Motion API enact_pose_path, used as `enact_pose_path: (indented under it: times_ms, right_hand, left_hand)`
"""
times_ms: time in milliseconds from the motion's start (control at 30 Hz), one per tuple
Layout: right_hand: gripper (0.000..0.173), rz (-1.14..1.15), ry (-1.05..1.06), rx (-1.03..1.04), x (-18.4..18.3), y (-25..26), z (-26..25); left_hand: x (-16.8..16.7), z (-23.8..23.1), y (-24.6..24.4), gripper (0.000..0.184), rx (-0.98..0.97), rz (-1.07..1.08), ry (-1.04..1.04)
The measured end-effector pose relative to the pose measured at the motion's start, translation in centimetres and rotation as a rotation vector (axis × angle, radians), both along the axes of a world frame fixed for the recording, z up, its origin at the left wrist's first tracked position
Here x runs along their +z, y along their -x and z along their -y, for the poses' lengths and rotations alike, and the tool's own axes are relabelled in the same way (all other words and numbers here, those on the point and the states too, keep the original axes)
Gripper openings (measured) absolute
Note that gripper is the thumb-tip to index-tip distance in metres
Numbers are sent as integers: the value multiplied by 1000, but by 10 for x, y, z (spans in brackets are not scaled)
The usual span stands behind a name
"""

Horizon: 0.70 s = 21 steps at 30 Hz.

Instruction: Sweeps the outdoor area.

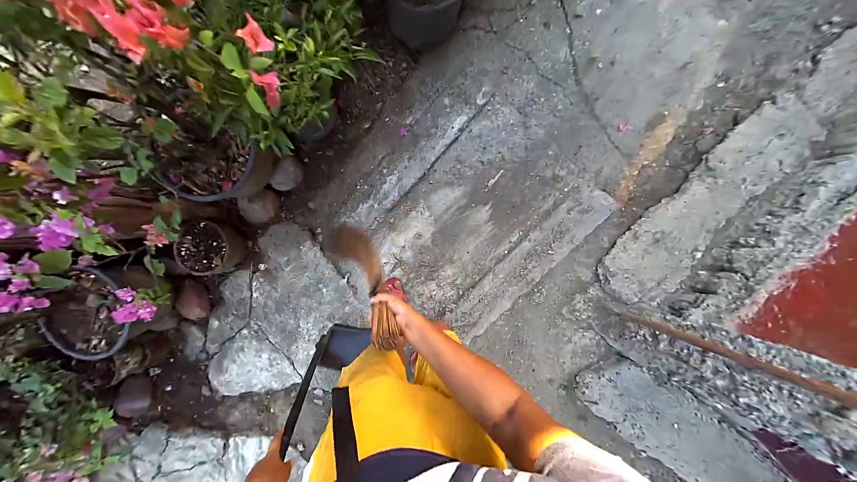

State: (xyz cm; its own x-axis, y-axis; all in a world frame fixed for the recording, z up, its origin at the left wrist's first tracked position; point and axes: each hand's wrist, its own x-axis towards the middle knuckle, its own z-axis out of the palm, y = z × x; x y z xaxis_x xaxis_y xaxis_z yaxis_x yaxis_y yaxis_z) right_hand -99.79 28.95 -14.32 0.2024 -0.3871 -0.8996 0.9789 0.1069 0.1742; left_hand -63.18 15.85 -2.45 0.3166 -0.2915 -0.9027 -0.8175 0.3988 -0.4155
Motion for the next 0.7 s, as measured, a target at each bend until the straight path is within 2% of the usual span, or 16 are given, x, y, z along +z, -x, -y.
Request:
enact_pose_path:
  times_ms: [67,167,233,333,367,433,500,600,633,700]
  right_hand:
    - [20,-55,-106,-179,10,-15,21]
    - [14,120,57,-22,79,-78,38]
    - [8,244,135,105,100,-93,41]
    - [16,245,248,218,58,-41,38]
    - [17,209,198,182,43,-20,35]
    - [13,116,-36,-11,31,3,30]
    - [16,35,-172,-84,49,-2,23]
    - [9,140,-58,60,102,-12,-5]
    - [8,195,-21,103,107,-1,-16]
    - [9,218,34,178,88,48,-40]
  left_hand:
    - [0,3,6,83,72,-30,21]
    - [-1,-1,22,83,166,-68,64]
    - [6,0,37,83,189,-79,82]
    - [15,0,45,82,252,-57,52]
    - [17,-1,43,82,262,-46,48]
    - [20,-2,40,81,305,-34,50]
    - [23,-10,40,81,359,-19,46]
    - [26,-27,59,79,395,2,36]
    - [27,-30,67,78,399,7,36]
    - [24,-33,81,76,394,34,18]
